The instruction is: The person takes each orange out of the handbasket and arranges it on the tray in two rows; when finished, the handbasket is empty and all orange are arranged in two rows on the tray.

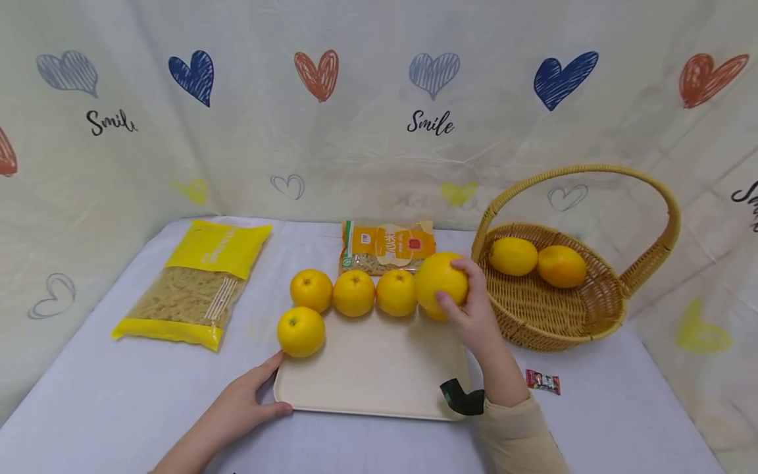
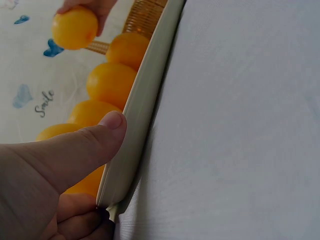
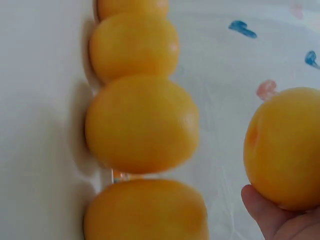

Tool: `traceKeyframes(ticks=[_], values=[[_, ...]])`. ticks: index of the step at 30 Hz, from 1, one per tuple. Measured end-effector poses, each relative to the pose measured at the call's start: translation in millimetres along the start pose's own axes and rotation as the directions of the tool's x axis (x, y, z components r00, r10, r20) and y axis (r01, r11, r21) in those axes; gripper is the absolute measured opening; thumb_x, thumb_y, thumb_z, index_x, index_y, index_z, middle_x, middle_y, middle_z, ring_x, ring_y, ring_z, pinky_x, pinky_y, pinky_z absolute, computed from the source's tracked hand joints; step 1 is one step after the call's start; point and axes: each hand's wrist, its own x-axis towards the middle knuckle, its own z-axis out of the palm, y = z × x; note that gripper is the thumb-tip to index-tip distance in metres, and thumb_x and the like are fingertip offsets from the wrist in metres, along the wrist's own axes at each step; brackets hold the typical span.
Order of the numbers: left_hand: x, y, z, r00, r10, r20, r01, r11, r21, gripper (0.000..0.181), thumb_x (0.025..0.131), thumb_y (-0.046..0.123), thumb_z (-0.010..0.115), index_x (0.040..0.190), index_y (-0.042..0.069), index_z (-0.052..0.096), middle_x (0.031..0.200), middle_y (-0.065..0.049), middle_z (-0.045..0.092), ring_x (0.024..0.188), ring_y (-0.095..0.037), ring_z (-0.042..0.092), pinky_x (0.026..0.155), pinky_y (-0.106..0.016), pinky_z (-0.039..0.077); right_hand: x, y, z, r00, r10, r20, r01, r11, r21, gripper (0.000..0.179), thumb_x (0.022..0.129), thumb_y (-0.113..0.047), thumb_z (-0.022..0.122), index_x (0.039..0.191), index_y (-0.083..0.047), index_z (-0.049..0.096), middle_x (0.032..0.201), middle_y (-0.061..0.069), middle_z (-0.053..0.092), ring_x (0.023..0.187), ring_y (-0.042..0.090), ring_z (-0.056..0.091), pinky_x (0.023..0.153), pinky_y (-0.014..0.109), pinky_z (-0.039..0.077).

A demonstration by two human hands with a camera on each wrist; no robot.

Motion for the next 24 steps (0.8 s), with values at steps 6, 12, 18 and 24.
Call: traceKeyframes(ticks=[6, 12, 18, 24], values=[[0.2, 1.0, -0.3, 1.000, 0.007, 0.000, -0.007, 1.000, 0.006, 0.098, 0.062, 0.056, 0.073, 0.142, 0.017, 0.032, 0.145, -0.004, 0.035, 0.132, -0.030, 0.035, 0.106, -0.051, 0.031, 0.6, -11.0, 21.0, 0.984, 0.159, 0.084, -0.158, 0.987, -0.021, 0.087, 0.072, 0.010, 0.065, 0.141, -0.009, 0.015, 0.133, 0.004, 0.034, 0.113, 0.003, 0.038, 0.091, 0.005, 0.033], [0.8, 1.3, -1.0, 1.000, 0.019, -0.006, -0.019, 1.000, 0.015, 0.098, 0.062, 0.055, 0.073, 0.142, 0.015, 0.032, 0.145, -0.004, 0.035, 0.132, -0.029, 0.035, 0.106, -0.050, 0.031, -3.1, -17.9, 42.7, 0.959, 0.192, 0.210, -0.165, 0.976, -0.141, 0.084, 0.070, -0.005, 0.074, 0.140, -0.011, 0.028, 0.137, 0.009, 0.041, 0.118, 0.017, 0.043, 0.098, 0.026, 0.040], [0.4, 0.8, 0.6, 1.000, 0.016, -0.015, -0.016, 1.000, 0.017, 0.098, 0.062, 0.053, 0.074, 0.142, 0.015, 0.033, 0.145, -0.004, 0.035, 0.132, -0.029, 0.035, 0.107, -0.050, 0.031, -6.2, -20.8, 58.9, 0.942, 0.163, 0.293, -0.111, 0.976, -0.187, 0.079, 0.067, -0.014, 0.080, 0.133, -0.016, 0.038, 0.137, 0.006, 0.041, 0.122, 0.024, 0.040, 0.102, 0.049, 0.037], [0.9, 1.1, 1.7, 1.000, 0.006, -0.016, -0.006, 1.000, 0.014, 0.098, 0.062, 0.053, 0.074, 0.142, 0.016, 0.032, 0.145, -0.004, 0.035, 0.132, -0.029, 0.035, 0.107, -0.050, 0.031, -7.7, -21.0, 63.2, 0.931, 0.185, 0.316, -0.121, 0.970, -0.212, 0.082, 0.067, -0.015, 0.080, 0.135, -0.014, 0.035, 0.139, 0.004, 0.039, 0.128, 0.025, 0.035, 0.108, 0.049, 0.029]])
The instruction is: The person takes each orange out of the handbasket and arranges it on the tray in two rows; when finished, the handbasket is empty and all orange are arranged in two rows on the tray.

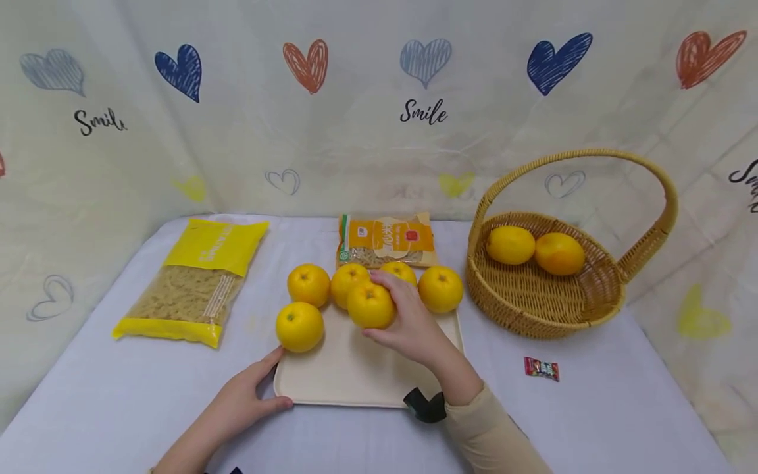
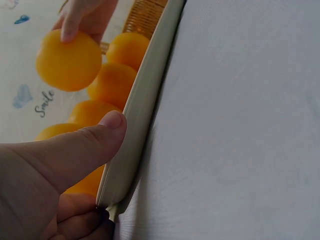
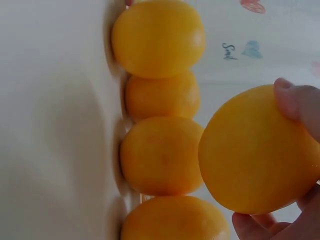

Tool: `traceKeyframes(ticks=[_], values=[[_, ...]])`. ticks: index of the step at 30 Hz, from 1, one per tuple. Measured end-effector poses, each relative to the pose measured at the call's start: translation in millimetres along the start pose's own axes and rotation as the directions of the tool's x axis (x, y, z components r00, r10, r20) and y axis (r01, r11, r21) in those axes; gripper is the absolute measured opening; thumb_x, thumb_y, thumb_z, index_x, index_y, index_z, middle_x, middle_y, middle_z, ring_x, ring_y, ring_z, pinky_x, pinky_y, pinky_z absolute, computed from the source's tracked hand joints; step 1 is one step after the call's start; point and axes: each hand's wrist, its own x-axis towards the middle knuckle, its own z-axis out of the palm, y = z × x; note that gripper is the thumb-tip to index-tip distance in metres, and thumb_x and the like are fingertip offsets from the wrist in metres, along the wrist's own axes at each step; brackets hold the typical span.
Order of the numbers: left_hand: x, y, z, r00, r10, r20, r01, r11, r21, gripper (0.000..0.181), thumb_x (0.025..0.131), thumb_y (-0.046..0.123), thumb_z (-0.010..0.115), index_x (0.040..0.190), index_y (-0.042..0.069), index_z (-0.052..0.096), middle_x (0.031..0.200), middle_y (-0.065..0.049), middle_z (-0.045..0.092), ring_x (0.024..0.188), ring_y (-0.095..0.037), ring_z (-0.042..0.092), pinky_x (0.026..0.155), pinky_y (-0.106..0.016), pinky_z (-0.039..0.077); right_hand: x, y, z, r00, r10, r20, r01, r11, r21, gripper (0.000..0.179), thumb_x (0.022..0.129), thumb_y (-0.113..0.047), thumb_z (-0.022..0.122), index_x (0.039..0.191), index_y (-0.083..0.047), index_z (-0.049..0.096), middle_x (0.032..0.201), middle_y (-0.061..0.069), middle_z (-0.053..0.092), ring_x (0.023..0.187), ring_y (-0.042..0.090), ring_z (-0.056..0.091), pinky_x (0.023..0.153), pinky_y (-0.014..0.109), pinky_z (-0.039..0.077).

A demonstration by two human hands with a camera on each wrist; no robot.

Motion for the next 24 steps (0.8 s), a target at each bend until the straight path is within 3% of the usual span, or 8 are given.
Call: traceKeyframes(ticks=[6, 16, 20, 24], values=[[-0.1, -0.6, 0.1, 1.000, -0.009, -0.003, 0.009, 1.000, -0.003, 0.098, 0.061, 0.053, 0.074, 0.142, 0.017, 0.032, 0.145, -0.003, 0.035, 0.132, -0.028, 0.034, 0.107, -0.050, 0.031, 1.6, -2.5, 13.3, 0.993, 0.074, 0.091, -0.074, 0.997, -0.001, 0.088, 0.071, -0.020, 0.078, 0.142, -0.017, 0.025, 0.146, 0.001, 0.032, 0.134, 0.025, 0.028, 0.111, 0.050, 0.024], [-0.6, 3.3, 0.5, 1.000, 0.005, -0.003, -0.005, 1.000, -0.004, 0.096, 0.062, 0.052, 0.074, 0.141, 0.015, 0.033, 0.145, -0.005, 0.036, 0.132, -0.029, 0.035, 0.107, -0.049, 0.031, -0.2, 2.1, 32.1, 0.987, 0.116, 0.113, -0.119, 0.993, 0.013, 0.073, 0.068, -0.020, 0.080, 0.132, -0.022, 0.042, 0.138, 0.004, 0.035, 0.126, 0.027, 0.034, 0.105, 0.055, 0.030], [-0.4, 3.2, -0.2, 1.000, 0.012, -0.005, -0.012, 1.000, -0.007, 0.095, 0.063, 0.051, 0.074, 0.141, 0.015, 0.034, 0.144, -0.005, 0.036, 0.132, -0.029, 0.035, 0.107, -0.049, 0.031, 1.1, 6.4, 38.6, 0.985, 0.120, 0.125, -0.117, 0.993, -0.029, 0.074, 0.068, -0.024, 0.080, 0.132, -0.022, 0.043, 0.138, 0.000, 0.041, 0.128, 0.026, 0.034, 0.107, 0.053, 0.029], [-0.1, 2.5, 0.5, 1.000, 0.015, -0.011, -0.015, 1.000, -0.004, 0.095, 0.063, 0.052, 0.074, 0.141, 0.015, 0.034, 0.144, -0.005, 0.036, 0.132, -0.029, 0.035, 0.107, -0.049, 0.031, 0.8, 7.9, 44.4, 0.971, 0.189, 0.148, -0.188, 0.982, -0.024, 0.076, 0.070, -0.024, 0.079, 0.135, -0.024, 0.039, 0.140, 0.001, 0.037, 0.128, 0.023, 0.036, 0.107, 0.050, 0.032]])
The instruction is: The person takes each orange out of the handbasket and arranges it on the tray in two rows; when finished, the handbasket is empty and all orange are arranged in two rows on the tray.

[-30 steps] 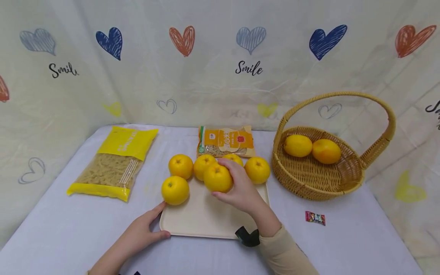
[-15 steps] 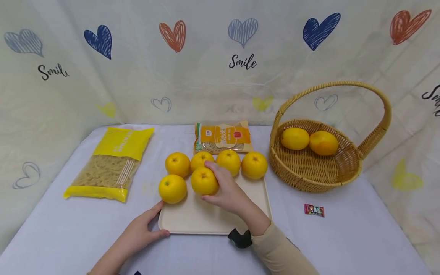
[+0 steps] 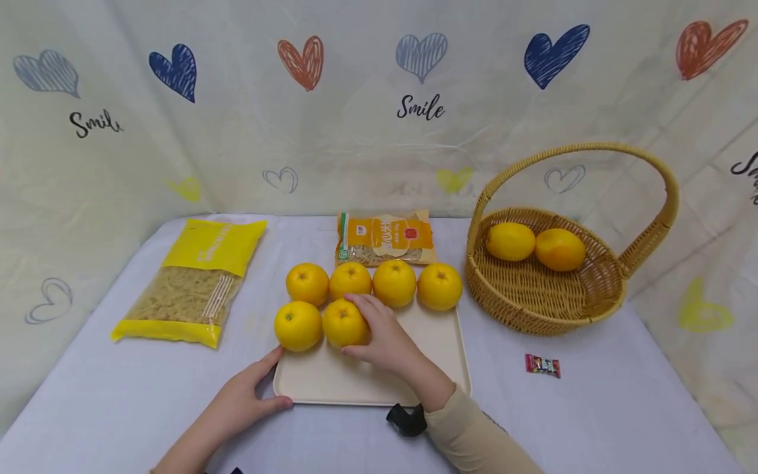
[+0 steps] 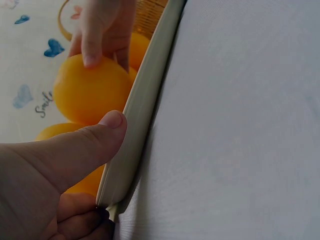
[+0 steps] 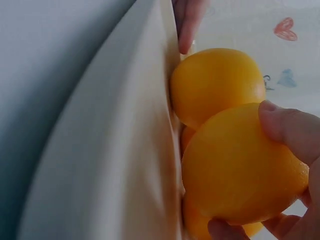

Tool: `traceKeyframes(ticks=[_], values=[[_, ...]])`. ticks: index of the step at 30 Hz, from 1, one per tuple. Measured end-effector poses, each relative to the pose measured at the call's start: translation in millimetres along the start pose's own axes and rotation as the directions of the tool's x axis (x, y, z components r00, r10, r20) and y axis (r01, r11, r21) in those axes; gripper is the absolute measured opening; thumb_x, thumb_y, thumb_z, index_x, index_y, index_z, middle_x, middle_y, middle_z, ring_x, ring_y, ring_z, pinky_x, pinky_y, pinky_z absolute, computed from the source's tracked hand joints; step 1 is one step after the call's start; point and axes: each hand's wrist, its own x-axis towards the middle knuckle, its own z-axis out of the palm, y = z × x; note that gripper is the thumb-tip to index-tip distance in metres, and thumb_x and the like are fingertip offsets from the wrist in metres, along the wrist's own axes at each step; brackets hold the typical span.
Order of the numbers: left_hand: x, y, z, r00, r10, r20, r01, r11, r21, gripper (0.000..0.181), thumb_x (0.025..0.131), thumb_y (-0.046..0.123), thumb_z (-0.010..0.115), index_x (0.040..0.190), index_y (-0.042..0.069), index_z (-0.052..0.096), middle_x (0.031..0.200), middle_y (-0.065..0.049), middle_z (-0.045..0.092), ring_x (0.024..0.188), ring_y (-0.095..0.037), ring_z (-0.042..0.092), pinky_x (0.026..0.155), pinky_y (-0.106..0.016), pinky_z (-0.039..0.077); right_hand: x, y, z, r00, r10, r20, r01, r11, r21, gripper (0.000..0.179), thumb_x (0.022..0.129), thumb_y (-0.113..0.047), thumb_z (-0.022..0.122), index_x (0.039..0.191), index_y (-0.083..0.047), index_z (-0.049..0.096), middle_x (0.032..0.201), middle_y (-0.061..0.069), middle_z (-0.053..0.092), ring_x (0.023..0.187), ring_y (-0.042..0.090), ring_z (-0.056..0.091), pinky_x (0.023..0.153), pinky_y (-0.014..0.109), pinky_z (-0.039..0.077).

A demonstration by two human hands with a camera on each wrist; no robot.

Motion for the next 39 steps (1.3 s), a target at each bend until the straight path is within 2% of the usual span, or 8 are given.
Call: traceKeyframes(ticks=[4, 9, 16, 22, 29, 34, 39], values=[[-0.2, -0.2, 0.7, 1.000, -0.006, -0.002, 0.006, 1.000, -0.001, 0.096, 0.062, 0.053, 0.074, 0.141, 0.016, 0.034, 0.145, -0.004, 0.036, 0.132, -0.029, 0.035, 0.107, -0.049, 0.031, -0.5, -0.8, 4.5, 0.997, 0.082, -0.001, -0.082, 0.996, 0.030, 0.078, 0.070, -0.023, 0.078, 0.136, -0.026, 0.038, 0.139, 0.006, 0.033, 0.122, 0.025, 0.040, 0.104, 0.049, 0.036], [-0.5, 0.3, 0.3, 1.000, -0.003, -0.003, 0.003, 1.000, -0.002, 0.096, 0.062, 0.053, 0.074, 0.141, 0.017, 0.034, 0.144, -0.003, 0.037, 0.131, -0.029, 0.036, 0.106, -0.050, 0.031, -0.3, -1.0, 8.7, 0.991, 0.131, -0.013, -0.130, 0.990, 0.045, 0.079, 0.070, -0.023, 0.079, 0.137, -0.028, 0.037, 0.135, 0.008, 0.033, 0.116, 0.027, 0.044, 0.102, 0.048, 0.038], [-0.2, -1.5, -0.4, 1.000, -0.006, -0.003, 0.006, 1.000, 0.006, 0.096, 0.061, 0.053, 0.074, 0.141, 0.017, 0.034, 0.145, -0.002, 0.036, 0.132, -0.028, 0.036, 0.107, -0.049, 0.031, 0.6, 0.8, 11.8, 0.993, 0.121, -0.014, -0.121, 0.992, 0.037, 0.081, 0.071, -0.025, 0.078, 0.139, -0.028, 0.034, 0.134, 0.009, 0.034, 0.116, 0.027, 0.044, 0.103, 0.048, 0.037], [-0.5, -4.0, 0.6, 1.000, -0.005, 0.000, 0.005, 1.000, 0.003, 0.098, 0.061, 0.054, 0.074, 0.141, 0.017, 0.033, 0.145, -0.002, 0.035, 0.132, -0.028, 0.035, 0.107, -0.049, 0.030, -1.4, 2.3, 12.3, 0.993, 0.115, 0.014, -0.115, 0.993, 0.005, 0.090, 0.071, -0.028, 0.078, 0.143, -0.028, 0.025, 0.138, 0.010, 0.029, 0.121, 0.028, 0.041, 0.105, 0.051, 0.034], [0.4, -2.9, 2.2, 1.000, 0.008, -0.007, -0.008, 1.000, 0.001, 0.097, 0.061, 0.053, 0.075, 0.141, 0.017, 0.034, 0.145, -0.003, 0.036, 0.132, -0.029, 0.036, 0.107, -0.050, 0.031, -2.0, 4.1, 11.1, 0.996, 0.092, 0.005, -0.092, 0.996, -0.008, 0.095, 0.071, -0.031, 0.077, 0.145, -0.025, 0.018, 0.141, 0.010, 0.028, 0.125, 0.028, 0.039, 0.107, 0.050, 0.032], [0.7, -3.3, 2.0, 1.000, 0.005, -0.004, -0.005, 1.000, 0.000, 0.097, 0.061, 0.053, 0.074, 0.141, 0.017, 0.034, 0.145, -0.002, 0.035, 0.132, -0.028, 0.035, 0.107, -0.050, 0.030, -2.2, -1.3, 2.3, 0.996, 0.091, 0.003, -0.091, 0.995, -0.046, 0.094, 0.070, -0.035, 0.077, 0.145, -0.021, 0.021, 0.142, 0.010, 0.029, 0.126, 0.027, 0.038, 0.107, 0.049, 0.032], [1.2, -2.1, 1.9, 1.000, -0.009, 0.016, 0.009, 1.000, -0.012, 0.098, 0.061, 0.053, 0.075, 0.141, 0.016, 0.033, 0.146, -0.003, 0.034, 0.132, -0.029, 0.034, 0.107, -0.051, 0.030, -9.3, -8.1, -27.3, 0.995, 0.085, -0.057, -0.090, 0.992, -0.092, 0.091, 0.073, -0.041, 0.073, 0.145, -0.017, 0.022, 0.143, 0.012, 0.031, 0.129, 0.029, 0.036, 0.105, 0.050, 0.034]])
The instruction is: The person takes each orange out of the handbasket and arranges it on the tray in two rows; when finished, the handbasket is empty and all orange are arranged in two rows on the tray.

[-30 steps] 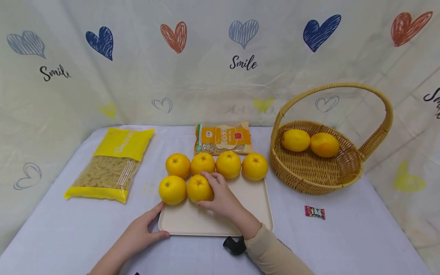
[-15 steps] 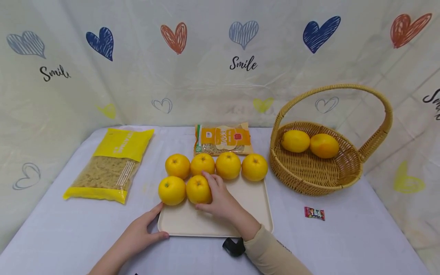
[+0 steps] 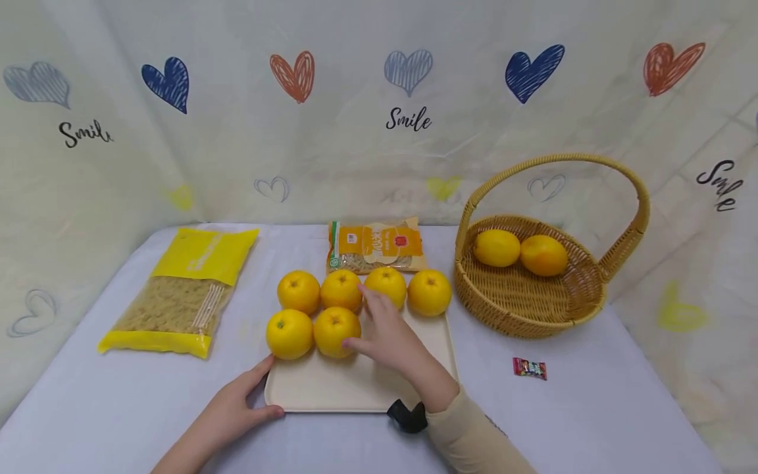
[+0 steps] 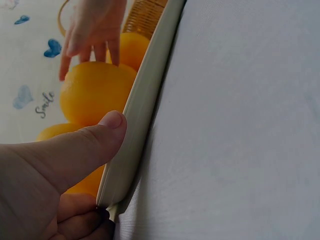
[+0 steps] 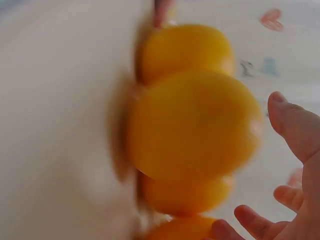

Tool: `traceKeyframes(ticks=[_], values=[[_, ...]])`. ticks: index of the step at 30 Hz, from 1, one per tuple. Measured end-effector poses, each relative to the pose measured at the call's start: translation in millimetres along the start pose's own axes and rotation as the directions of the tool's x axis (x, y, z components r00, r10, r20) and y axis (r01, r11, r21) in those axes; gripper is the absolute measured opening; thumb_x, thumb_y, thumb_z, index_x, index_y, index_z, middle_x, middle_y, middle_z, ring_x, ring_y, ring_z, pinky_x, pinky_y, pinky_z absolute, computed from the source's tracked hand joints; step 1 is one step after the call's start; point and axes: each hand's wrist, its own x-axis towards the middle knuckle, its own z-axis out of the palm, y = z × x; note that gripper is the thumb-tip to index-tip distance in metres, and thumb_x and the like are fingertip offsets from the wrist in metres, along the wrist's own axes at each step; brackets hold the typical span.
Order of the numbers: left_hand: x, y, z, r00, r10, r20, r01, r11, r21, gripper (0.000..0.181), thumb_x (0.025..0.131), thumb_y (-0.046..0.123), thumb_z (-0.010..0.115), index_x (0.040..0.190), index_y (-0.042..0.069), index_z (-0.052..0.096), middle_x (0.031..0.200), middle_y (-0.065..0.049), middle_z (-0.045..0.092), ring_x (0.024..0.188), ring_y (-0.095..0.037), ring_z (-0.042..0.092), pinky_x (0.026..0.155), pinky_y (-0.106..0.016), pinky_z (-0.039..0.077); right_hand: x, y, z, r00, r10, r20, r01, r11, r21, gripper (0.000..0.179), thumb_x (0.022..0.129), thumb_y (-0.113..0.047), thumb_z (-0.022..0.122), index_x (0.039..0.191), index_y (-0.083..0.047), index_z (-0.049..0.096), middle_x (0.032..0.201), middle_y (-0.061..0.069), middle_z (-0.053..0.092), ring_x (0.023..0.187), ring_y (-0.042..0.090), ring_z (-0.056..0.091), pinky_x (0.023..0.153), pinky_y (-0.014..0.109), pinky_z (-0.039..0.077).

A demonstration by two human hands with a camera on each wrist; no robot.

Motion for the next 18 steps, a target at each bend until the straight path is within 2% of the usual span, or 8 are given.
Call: traceKeyframes(ticks=[5, 8, 14, 16, 18], values=[[-0.8, -1.7, 0.0, 1.000, 0.000, 0.002, 0.000, 1.000, 0.000, 0.098, 0.061, 0.053, 0.075, 0.142, 0.016, 0.033, 0.146, -0.003, 0.034, 0.132, -0.029, 0.034, 0.107, -0.050, 0.030, -9.6, 11.8, -44.4, 0.989, -0.060, -0.135, 0.058, 0.998, -0.017, 0.081, 0.078, -0.031, 0.071, 0.142, -0.009, 0.026, 0.138, 0.017, 0.037, 0.123, 0.032, 0.041, 0.098, 0.050, 0.041], [-0.4, -1.9, 0.2, 1.000, 0.011, -0.003, -0.011, 1.000, 0.004, 0.098, 0.061, 0.053, 0.074, 0.141, 0.016, 0.033, 0.146, -0.003, 0.034, 0.132, -0.029, 0.035, 0.107, -0.050, 0.030, -16.0, 30.4, -75.2, 0.977, -0.047, -0.208, 0.039, 0.998, -0.042, 0.076, 0.082, -0.026, 0.067, 0.141, -0.003, 0.026, 0.139, 0.021, 0.033, 0.121, 0.037, 0.038, 0.096, 0.054, 0.041], [0.2, -2.0, 0.8, 1.000, 0.012, 0.001, -0.012, 1.000, -0.001, 0.099, 0.061, 0.054, 0.074, 0.141, 0.016, 0.033, 0.146, -0.003, 0.033, 0.132, -0.029, 0.034, 0.107, -0.050, 0.030, -18.9, 84.7, -133.2, 0.951, 0.072, -0.302, -0.121, 0.982, -0.146, 0.078, 0.089, -0.037, 0.056, 0.144, -0.002, 0.015, 0.142, 0.032, 0.016, 0.127, 0.049, 0.022, 0.096, 0.068, 0.027], [-0.3, -2.1, 1.0, 1.000, 0.012, 0.000, -0.012, 1.000, -0.001, 0.098, 0.061, 0.054, 0.074, 0.141, 0.015, 0.033, 0.146, -0.003, 0.033, 0.132, -0.029, 0.034, 0.107, -0.050, 0.030, -16.2, 101.3, -144.5, 0.946, 0.112, -0.306, -0.175, 0.966, -0.188, 0.081, 0.088, -0.041, 0.054, 0.145, -0.003, 0.011, 0.143, 0.033, 0.011, 0.128, 0.052, 0.018, 0.096, 0.070, 0.023], [-0.8, -2.1, 1.2, 1.000, 0.010, 0.000, -0.010, 1.000, -0.006, 0.099, 0.061, 0.054, 0.074, 0.141, 0.014, 0.033, 0.146, -0.004, 0.034, 0.132, -0.030, 0.034, 0.107, -0.051, 0.030, -11.8, 116.7, -152.1, 0.945, 0.128, -0.300, -0.198, 0.956, -0.216, 0.082, 0.088, -0.041, 0.054, 0.145, -0.001, 0.010, 0.142, 0.035, 0.010, 0.128, 0.053, 0.015, 0.096, 0.071, 0.021]])
